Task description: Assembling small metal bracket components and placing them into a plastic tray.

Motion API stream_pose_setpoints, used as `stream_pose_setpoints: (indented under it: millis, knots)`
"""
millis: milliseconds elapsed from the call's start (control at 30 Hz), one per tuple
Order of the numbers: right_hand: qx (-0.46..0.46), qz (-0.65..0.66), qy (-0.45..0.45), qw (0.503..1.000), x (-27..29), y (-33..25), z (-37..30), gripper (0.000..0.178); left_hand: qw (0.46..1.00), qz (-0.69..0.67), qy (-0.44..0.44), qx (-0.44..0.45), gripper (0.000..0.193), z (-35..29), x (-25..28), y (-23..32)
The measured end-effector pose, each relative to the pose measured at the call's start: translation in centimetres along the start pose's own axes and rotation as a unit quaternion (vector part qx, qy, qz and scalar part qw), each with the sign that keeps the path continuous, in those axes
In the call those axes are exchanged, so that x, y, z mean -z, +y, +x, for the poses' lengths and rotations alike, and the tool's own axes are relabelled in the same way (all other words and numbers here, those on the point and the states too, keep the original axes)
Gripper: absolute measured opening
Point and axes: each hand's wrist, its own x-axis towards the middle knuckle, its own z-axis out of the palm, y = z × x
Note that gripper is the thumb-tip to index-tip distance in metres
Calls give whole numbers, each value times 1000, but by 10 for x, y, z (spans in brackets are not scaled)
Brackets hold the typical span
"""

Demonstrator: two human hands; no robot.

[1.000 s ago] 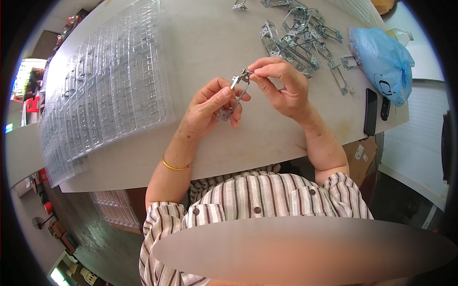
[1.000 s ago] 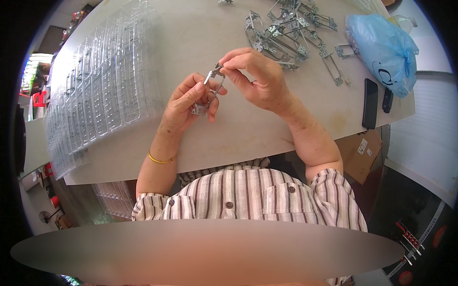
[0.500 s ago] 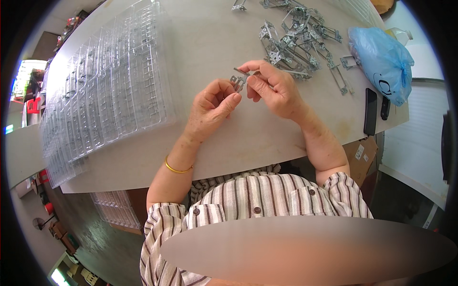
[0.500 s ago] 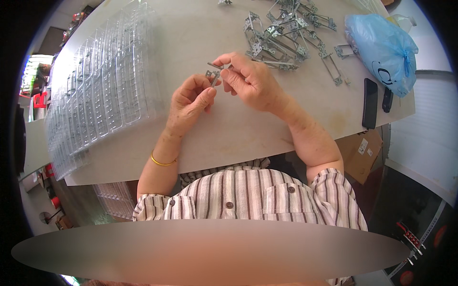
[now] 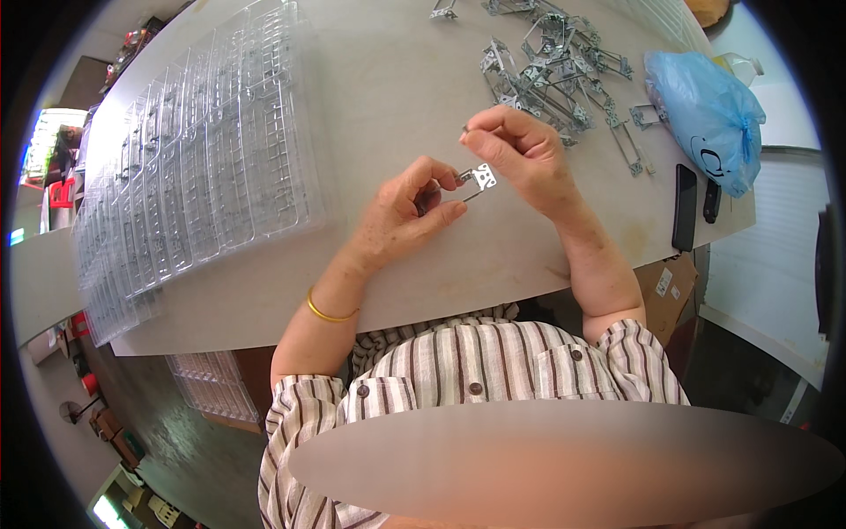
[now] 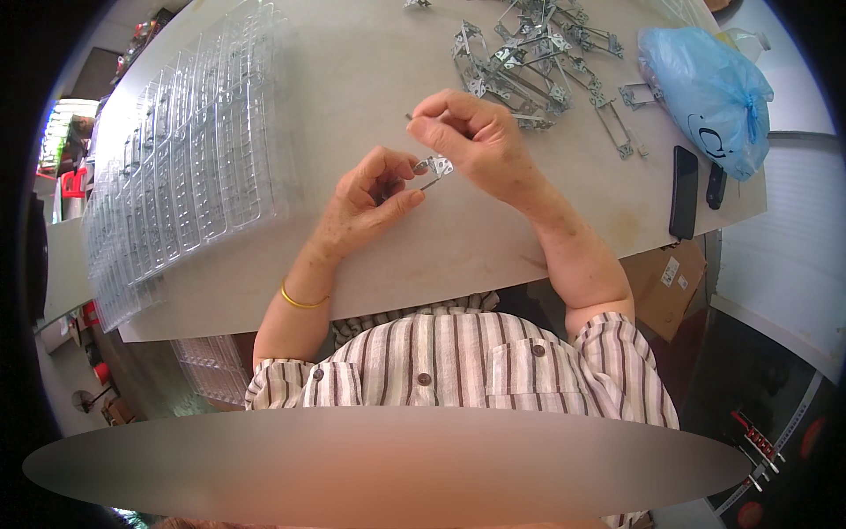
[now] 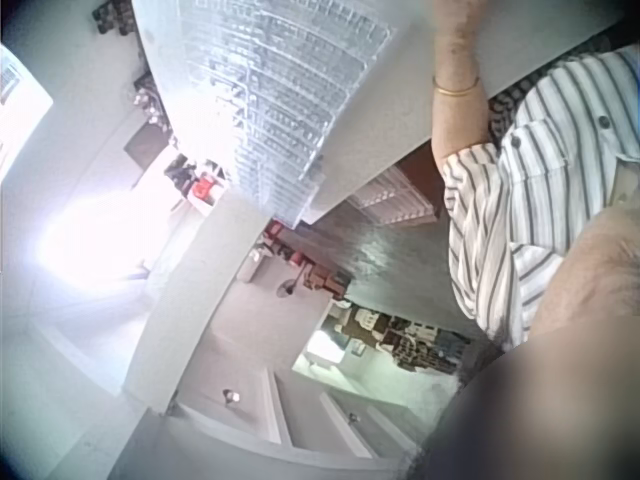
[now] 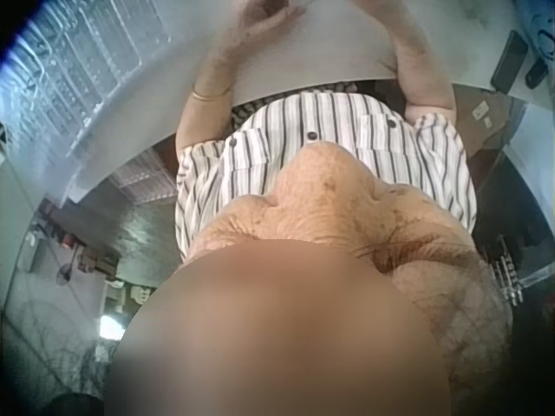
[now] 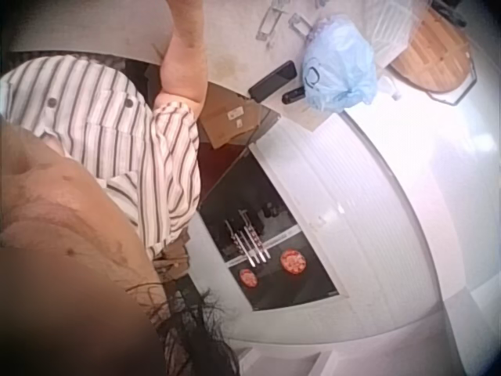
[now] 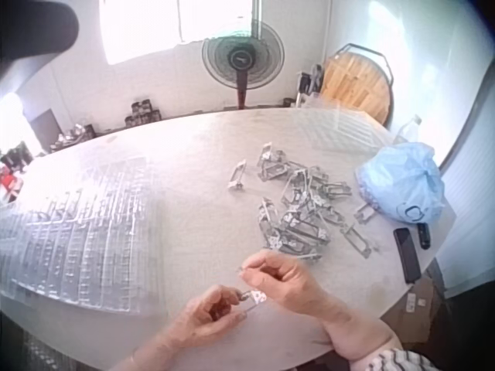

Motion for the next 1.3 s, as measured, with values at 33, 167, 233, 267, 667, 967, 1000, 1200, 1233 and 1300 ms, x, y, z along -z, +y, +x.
stream_pose_setpoints:
  millis: [33, 167, 233, 267, 667, 967, 1000, 1200, 1233, 1300]
  knots:
    - [36, 13, 47, 998, -3, 1, 2, 7, 997, -80, 7, -11, 18, 0, -4, -6]
    - [56, 45, 93, 993, 3, -6, 5, 8, 958, -282, 37, 44, 15, 4, 3, 2]
    - [29, 26, 86, 996, 1, -13, 2, 8, 939, -339, 43, 27, 15, 4, 7, -2]
    - [2, 7, 77, 997, -1, -15, 1, 7, 917, -396, 50, 10, 15, 4, 8, -5]
    - [18, -171, 48, 984, -6, -9, 7, 6, 908, -416, 57, -8, 13, 5, 15, -2]
    - [-10, -143, 20, 990, 3, -13, -5, 12, 935, -353, 16, -25, 14, 2, 4, -14]
    - [-90, -71, -5, 993, 4, -13, -6, 13, 934, -356, 9, -35, 15, 2, 1, -13]
    - [-148, 91, -97, 980, 12, -22, 0, 30, 943, -330, 17, -22, 17, -4, 3, 2]
    - [-144, 90, -95, 981, 13, -20, 1, 30, 944, -327, 15, -25, 17, -3, 3, 2]
    - [-174, 141, -105, 969, 15, -17, 2, 32, 941, -338, 12, -25, 17, -1, 4, 0]
